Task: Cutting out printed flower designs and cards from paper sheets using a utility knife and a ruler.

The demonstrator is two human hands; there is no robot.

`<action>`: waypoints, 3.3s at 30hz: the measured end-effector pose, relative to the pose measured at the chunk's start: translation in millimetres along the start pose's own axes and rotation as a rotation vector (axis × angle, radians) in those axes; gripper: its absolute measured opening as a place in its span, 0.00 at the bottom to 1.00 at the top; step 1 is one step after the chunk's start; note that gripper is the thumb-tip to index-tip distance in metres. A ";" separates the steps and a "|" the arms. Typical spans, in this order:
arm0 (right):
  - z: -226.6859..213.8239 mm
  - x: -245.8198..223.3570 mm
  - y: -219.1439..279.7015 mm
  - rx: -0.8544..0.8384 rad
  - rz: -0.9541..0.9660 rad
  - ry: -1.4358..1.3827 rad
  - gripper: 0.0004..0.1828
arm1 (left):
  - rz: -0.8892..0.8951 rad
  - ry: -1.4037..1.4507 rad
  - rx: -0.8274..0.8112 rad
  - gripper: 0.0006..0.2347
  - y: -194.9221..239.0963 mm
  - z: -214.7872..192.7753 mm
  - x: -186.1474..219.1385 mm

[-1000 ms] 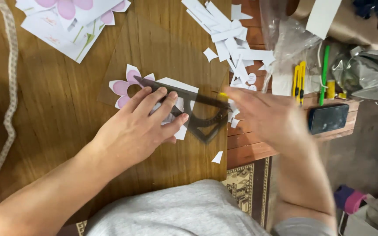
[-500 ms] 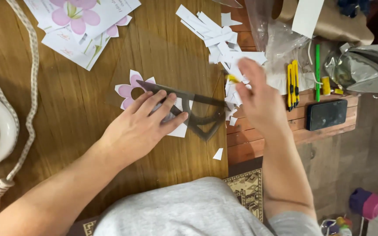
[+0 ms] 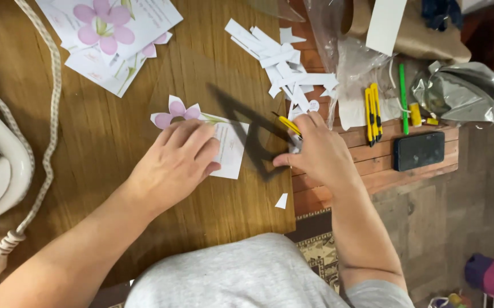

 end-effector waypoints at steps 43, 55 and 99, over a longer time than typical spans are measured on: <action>-24.8 -44.7 3.8 0.757 -0.460 -0.131 0.12 | -0.059 0.097 -0.119 0.28 10.6 22.8 13.3; -13.6 -38.2 0.8 0.778 -0.447 -0.349 0.11 | -0.055 0.070 -0.151 0.24 7.3 21.5 12.2; -33.5 -122.4 -23.0 0.583 -0.901 0.169 0.18 | -0.087 0.004 -0.094 0.38 10.6 30.9 14.5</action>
Point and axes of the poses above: each hand's wrist, its own y-axis away from the middle knuckle, its own z-axis out of the palm, x = y × z, the point moved 8 cm from there along -y, towards the middle knuckle, and after that the axes turned 4 degrees about y, right-handed, at the moved point
